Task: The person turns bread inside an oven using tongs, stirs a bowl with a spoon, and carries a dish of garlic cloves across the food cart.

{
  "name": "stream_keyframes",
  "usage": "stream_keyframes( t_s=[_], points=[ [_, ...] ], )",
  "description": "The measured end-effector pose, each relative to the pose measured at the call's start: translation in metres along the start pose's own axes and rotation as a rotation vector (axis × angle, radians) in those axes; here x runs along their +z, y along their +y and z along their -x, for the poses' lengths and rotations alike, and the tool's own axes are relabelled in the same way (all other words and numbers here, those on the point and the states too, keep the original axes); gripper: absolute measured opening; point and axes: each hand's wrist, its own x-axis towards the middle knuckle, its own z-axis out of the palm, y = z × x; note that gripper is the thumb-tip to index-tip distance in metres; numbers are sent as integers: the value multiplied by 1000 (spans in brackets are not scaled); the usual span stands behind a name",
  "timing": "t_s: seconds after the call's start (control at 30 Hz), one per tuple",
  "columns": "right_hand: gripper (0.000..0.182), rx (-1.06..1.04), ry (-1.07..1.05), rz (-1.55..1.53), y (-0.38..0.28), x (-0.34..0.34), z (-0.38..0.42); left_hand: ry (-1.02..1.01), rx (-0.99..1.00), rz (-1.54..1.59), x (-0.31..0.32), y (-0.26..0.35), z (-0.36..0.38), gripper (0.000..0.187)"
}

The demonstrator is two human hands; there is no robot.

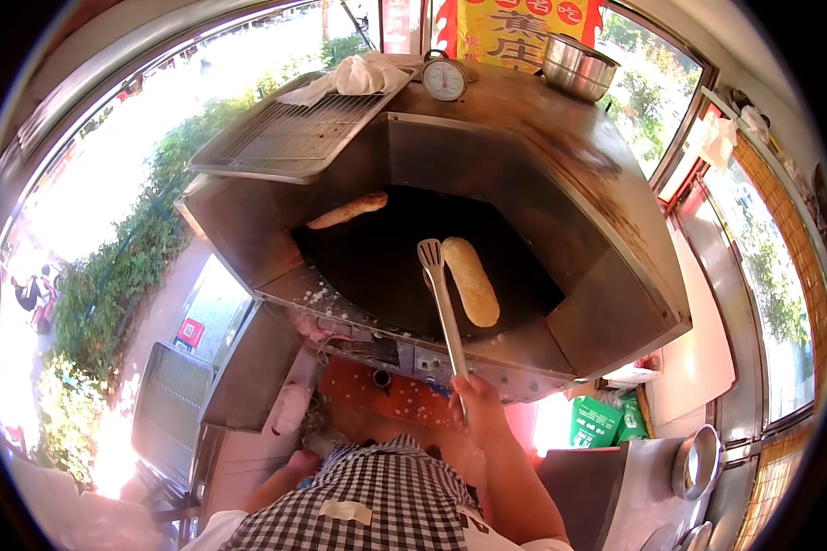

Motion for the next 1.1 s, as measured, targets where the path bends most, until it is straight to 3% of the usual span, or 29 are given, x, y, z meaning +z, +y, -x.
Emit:
stream_keyframes(
  t_s=[0.03,0.1,0.17,0.23,0.33,0.43,0.73,0.93,1.03,1.1],
  points=[
    [30,-28,-16,-22,-2,0,-7,5,-134,129,-1,9,7,25],
    [31,-160,-63,173,-13,-1,-21,-13,-55,15,6,-12,-8,25],
    [32,-100,-60,147,-27,4,-37,-14,-70,57,8,-10,-4,25],
    [32,158,-3,-98,-40,14,-53,0,-177,255,-5,26,34,25],
    [33,143,-2,-35,-50,25,-85,0,-176,197,-1,12,32,23],
    [33,192,-52,-46,-59,34,-122,96,-168,501,3,22,58,23],
    [34,277,-145,-7,-85,67,-197,198,-187,499,-4,38,121,34],
    [27,266,-143,-7,-91,70,-207,141,-309,388,-4,27,122,35],
    [25,249,-108,5,-92,61,-184,106,-340,389,9,-8,89,28],
    [24,227,-89,2,-83,47,-160,89,18,165,18,-48,59,23]
  ],
)
